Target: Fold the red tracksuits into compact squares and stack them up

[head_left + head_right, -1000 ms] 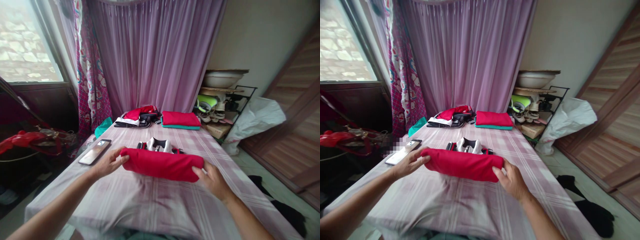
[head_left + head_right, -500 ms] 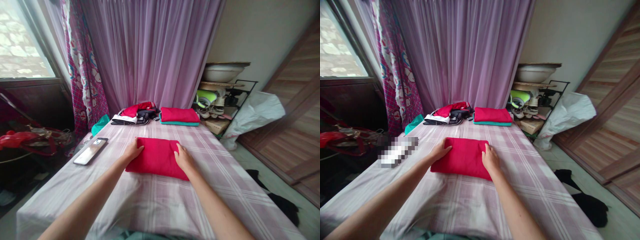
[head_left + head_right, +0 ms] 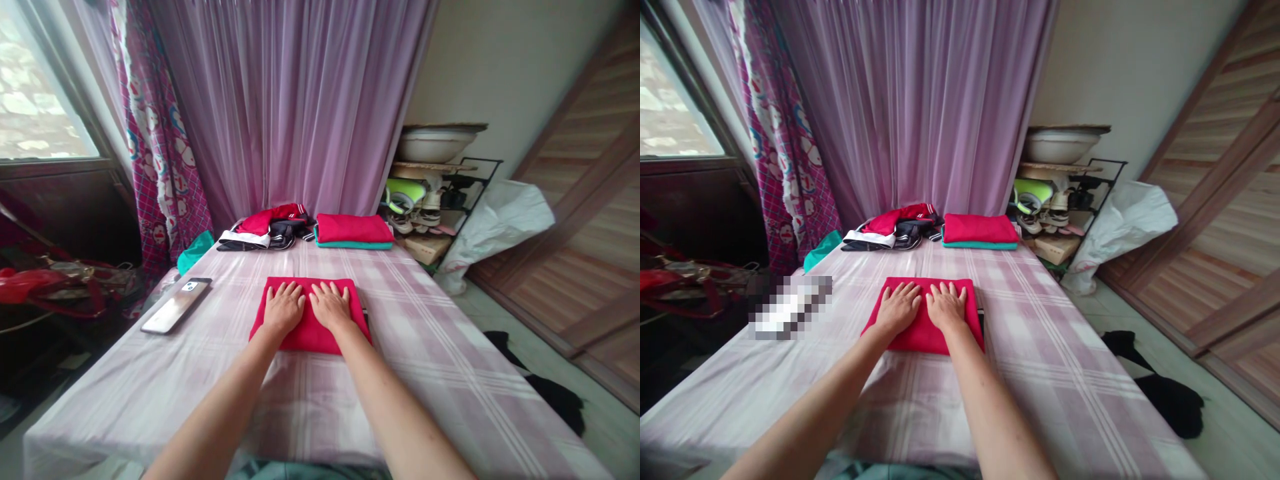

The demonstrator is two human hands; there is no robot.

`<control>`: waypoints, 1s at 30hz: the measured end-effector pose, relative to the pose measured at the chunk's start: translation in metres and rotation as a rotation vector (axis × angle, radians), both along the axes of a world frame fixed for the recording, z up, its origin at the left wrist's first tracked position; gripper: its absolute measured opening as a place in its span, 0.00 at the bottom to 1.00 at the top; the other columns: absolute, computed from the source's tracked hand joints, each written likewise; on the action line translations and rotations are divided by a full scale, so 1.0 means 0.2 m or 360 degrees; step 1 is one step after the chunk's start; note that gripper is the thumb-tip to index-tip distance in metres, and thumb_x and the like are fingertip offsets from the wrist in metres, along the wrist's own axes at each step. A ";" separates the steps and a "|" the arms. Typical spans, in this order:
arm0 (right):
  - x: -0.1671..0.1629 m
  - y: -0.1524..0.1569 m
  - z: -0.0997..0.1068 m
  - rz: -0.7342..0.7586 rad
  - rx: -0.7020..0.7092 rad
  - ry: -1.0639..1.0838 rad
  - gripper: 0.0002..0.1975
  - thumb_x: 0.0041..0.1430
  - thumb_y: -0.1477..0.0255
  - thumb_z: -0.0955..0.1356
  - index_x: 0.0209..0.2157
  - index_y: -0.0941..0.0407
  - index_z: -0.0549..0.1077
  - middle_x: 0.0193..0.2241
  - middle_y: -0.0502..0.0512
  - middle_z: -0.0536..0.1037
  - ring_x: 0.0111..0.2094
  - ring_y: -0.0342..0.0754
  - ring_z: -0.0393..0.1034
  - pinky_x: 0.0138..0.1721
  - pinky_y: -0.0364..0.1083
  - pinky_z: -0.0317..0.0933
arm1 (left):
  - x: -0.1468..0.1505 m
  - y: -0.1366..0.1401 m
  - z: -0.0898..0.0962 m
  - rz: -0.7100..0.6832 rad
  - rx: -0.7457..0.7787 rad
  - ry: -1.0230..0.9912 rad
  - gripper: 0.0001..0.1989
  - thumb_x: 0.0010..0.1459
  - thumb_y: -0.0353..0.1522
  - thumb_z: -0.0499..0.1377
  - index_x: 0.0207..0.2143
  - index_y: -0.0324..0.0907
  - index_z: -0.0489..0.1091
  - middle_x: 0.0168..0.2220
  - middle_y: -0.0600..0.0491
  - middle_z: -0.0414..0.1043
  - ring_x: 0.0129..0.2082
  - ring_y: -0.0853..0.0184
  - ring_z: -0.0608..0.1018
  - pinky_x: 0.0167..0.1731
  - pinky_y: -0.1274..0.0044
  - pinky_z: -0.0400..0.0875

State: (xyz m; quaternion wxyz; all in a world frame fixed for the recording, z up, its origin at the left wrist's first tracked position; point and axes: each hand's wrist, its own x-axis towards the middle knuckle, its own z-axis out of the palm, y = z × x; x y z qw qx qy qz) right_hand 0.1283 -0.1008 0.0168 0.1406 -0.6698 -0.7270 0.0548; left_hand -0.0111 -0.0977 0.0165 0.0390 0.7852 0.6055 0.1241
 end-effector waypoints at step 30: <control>0.32 -0.33 -0.22 -0.0394 -0.0032 -0.0155 0.28 0.70 0.64 0.54 0.69 0.52 0.55 0.69 0.57 0.56 0.68 0.48 0.53 0.64 0.52 0.49 | -0.43 -0.05 -0.26 0.0080 0.0028 -0.0385 0.25 0.70 0.39 0.42 0.64 0.44 0.63 0.65 0.48 0.64 0.65 0.60 0.66 0.65 0.62 0.55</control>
